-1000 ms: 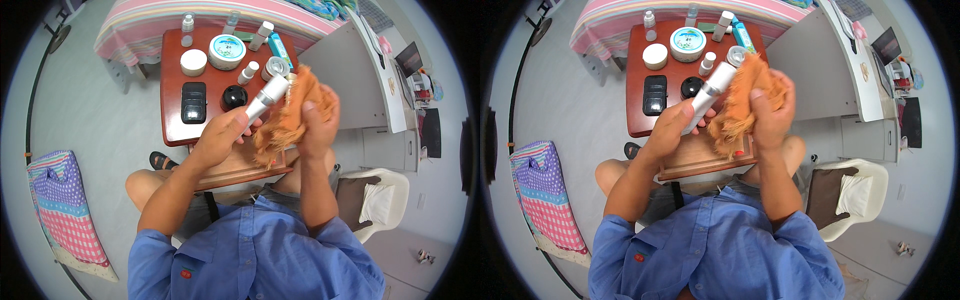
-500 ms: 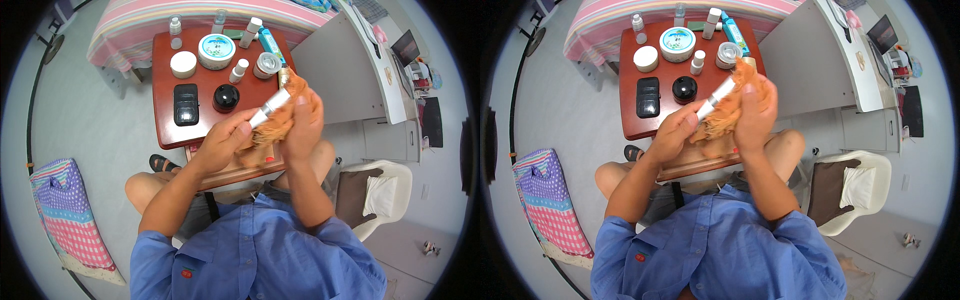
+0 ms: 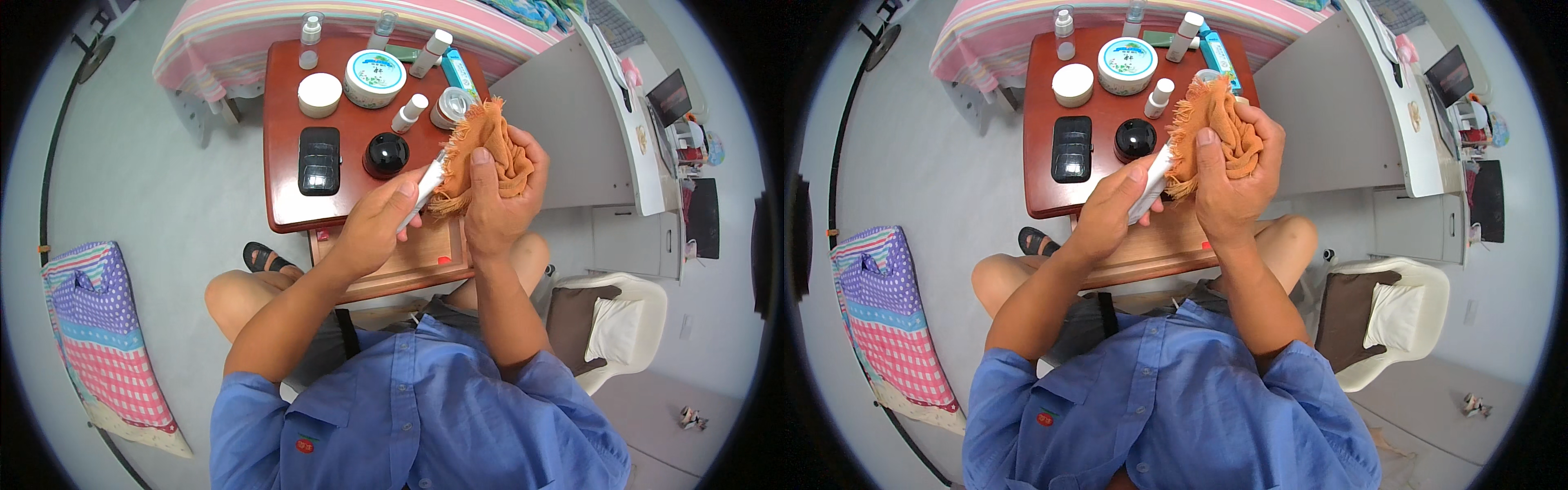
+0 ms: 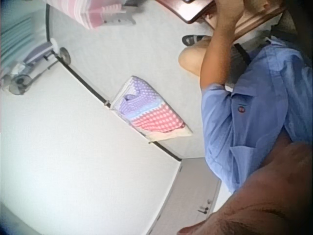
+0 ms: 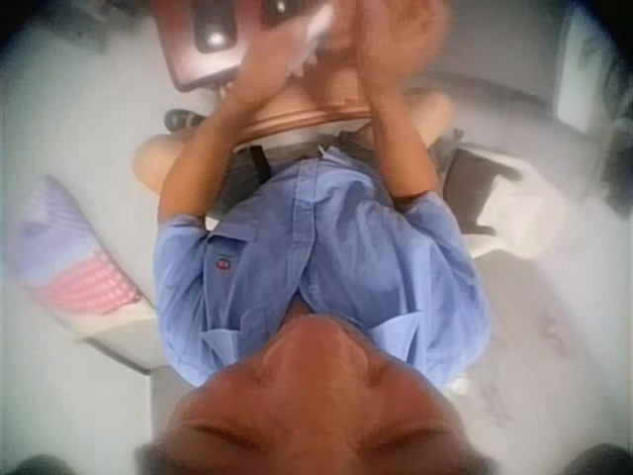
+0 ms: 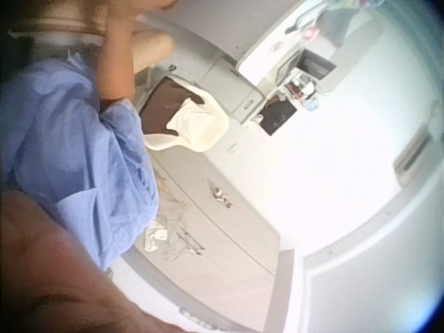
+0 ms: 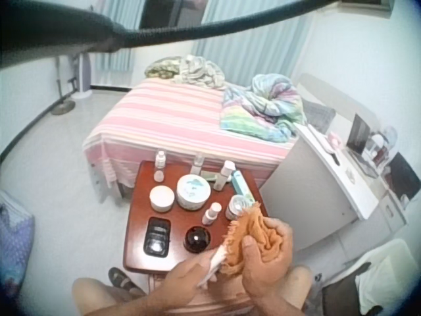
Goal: The person wipes cosmetic bottles and tubes using a cloth.
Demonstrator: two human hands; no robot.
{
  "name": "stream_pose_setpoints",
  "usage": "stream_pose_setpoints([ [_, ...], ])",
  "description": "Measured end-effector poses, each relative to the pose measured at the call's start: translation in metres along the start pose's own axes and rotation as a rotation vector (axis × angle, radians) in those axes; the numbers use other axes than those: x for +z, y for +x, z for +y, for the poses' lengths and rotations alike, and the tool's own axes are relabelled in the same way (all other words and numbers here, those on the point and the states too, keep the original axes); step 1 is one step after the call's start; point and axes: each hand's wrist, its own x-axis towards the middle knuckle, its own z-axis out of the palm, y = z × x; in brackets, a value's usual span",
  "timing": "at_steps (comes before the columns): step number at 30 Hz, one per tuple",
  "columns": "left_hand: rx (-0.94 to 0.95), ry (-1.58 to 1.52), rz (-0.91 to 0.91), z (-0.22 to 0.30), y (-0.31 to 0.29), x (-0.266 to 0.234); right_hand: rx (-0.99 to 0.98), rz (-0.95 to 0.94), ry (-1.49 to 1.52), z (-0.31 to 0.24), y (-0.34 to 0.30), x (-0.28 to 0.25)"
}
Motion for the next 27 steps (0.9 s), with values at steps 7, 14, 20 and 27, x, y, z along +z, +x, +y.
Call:
stream_pose_setpoints([
  [7, 0.046, -0.198, 0.092, -0.007, 0.014, -0.015, -0.326, -0.416, -0.391, 0.019, -0.061, 0.004],
  [14, 0.025, -0.162, 0.004, 0.004, 0.006, -0.006, 0.034, -0.099, -0.055, -0.006, -0.009, -0.009],
  [20, 0.017, -0.031, 0.138, -0.009, 0.017, -0.008, -0.003, -0.215, -0.180, 0.018, -0.029, -0.005],
  [27, 0.178, -0.029, 0.139, -0.004, 0.014, -0.019, -0.227, -0.395, -0.377, 0.018, -0.054, -0.009],
])
